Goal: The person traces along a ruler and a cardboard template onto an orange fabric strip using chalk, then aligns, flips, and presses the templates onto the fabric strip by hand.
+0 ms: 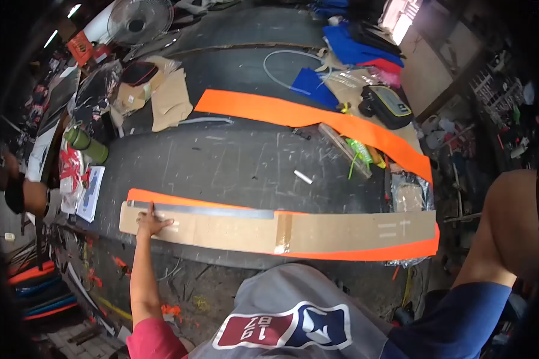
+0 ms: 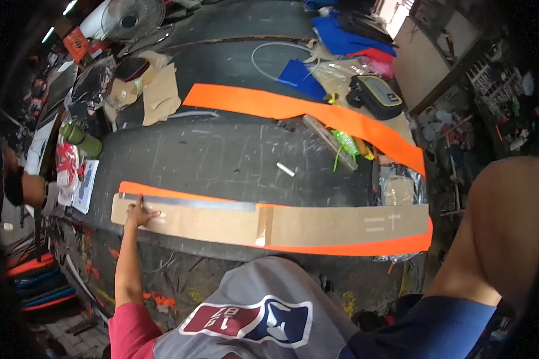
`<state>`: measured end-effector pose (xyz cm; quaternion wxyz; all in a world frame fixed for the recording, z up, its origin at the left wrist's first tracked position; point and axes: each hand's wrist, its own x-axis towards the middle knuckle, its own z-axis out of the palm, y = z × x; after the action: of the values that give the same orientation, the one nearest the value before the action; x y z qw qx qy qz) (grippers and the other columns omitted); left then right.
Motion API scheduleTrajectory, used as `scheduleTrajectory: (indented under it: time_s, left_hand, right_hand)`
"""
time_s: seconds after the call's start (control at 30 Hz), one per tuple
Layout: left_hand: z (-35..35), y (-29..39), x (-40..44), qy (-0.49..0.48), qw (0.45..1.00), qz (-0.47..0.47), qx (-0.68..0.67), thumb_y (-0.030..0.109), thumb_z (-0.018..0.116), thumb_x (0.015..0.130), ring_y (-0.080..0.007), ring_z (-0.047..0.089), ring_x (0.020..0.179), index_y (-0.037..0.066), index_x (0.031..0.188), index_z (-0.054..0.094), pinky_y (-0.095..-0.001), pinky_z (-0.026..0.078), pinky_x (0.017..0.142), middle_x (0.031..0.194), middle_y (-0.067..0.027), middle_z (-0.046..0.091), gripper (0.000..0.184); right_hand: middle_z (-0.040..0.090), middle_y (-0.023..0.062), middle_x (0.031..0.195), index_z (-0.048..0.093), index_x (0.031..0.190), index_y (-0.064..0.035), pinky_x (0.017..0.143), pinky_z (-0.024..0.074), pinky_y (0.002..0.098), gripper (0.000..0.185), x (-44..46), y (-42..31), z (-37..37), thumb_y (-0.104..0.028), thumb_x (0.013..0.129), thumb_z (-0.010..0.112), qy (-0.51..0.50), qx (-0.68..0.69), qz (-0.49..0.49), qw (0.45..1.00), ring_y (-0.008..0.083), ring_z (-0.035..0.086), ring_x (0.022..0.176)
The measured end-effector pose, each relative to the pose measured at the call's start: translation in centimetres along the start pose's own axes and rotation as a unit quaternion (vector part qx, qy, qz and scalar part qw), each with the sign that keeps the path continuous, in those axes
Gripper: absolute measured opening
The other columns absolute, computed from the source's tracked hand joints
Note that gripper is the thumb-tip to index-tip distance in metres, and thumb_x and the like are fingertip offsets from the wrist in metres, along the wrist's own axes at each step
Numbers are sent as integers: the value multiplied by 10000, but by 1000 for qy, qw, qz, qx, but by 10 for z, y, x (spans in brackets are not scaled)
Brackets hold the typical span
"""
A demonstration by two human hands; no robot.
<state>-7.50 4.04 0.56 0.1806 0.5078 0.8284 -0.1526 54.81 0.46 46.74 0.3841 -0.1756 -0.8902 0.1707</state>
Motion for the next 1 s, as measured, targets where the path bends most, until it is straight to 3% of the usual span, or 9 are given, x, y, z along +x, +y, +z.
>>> scheduleTrajectory:
  time_s: [0.07,0.13,0.23,0.57,0.67,0.8,0.87,0.93,1.0]
  left_hand:
    - [30,-25,32,33,996,80,15,851,741,545,-533,465,1298,112,1615,112,-620,359,1080,1557,-282,346,1445]
    - [-3,2,-9,21,1000,15,-17,848,760,526,-578,445,1289,172,1618,135,-605,354,1092,1448,-387,391,1428]
    - [14,-9,9,48,999,20,-1,836,784,501,-605,426,1286,205,1618,136,-599,355,1096,1394,-424,395,1437]
    - [1,1,-7,28,998,-1,-48,808,818,473,-644,336,1338,219,1616,127,-640,331,1107,1444,-460,309,1459]
    - [30,-19,23,30,998,41,-43,814,769,568,-559,313,1409,110,1605,134,-650,209,1168,1462,-344,440,1405]
    - [21,-18,28,13,995,96,-17,814,748,600,-461,448,1364,35,1589,171,-502,353,1143,1579,-163,389,1385]
    - [26,-25,38,34,994,101,34,761,783,617,-500,398,1387,90,1613,76,-548,335,1143,1628,-138,309,1393]
    - [26,-32,38,5,998,43,-55,672,864,578,-577,404,1340,288,1617,27,-577,356,1113,1512,-416,278,1389]
    - [34,-36,40,35,999,30,-25,650,870,586,-599,439,1289,335,1612,22,-579,376,1093,1401,-477,330,1368]
  right_hand:
    - [632,39,851,661,863,-72,625,490,324,58,3,4,0,-127,861,680,12,12,8,1000,189,621,733]
    - [629,40,848,659,860,-73,612,487,325,57,0,6,3,-126,857,680,14,7,10,1000,192,618,725]
    - [625,42,844,655,856,-75,594,481,325,55,-8,4,13,-125,852,679,20,-5,-5,1000,197,613,714]
    - [610,48,829,643,843,-82,534,463,328,52,-12,-1,38,-120,836,676,97,-21,-42,994,213,599,675]
    - [606,50,825,639,840,-83,515,458,329,51,-16,-4,61,-119,831,675,166,-23,-62,984,217,594,664]
    - [600,52,819,634,835,-86,491,450,330,51,-20,-5,88,-117,825,674,282,-66,-128,948,224,589,649]
    - [597,53,816,632,832,-87,479,447,331,52,-26,-2,93,-117,821,673,326,-115,-178,921,227,586,641]
    - [594,54,813,630,829,-89,467,443,331,52,-26,1,96,-116,818,673,357,-165,-221,893,230,583,633]
    - [595,34,796,641,835,-113,435,377,279,72,-21,4,95,-88,799,698,384,-205,-260,862,175,529,591]
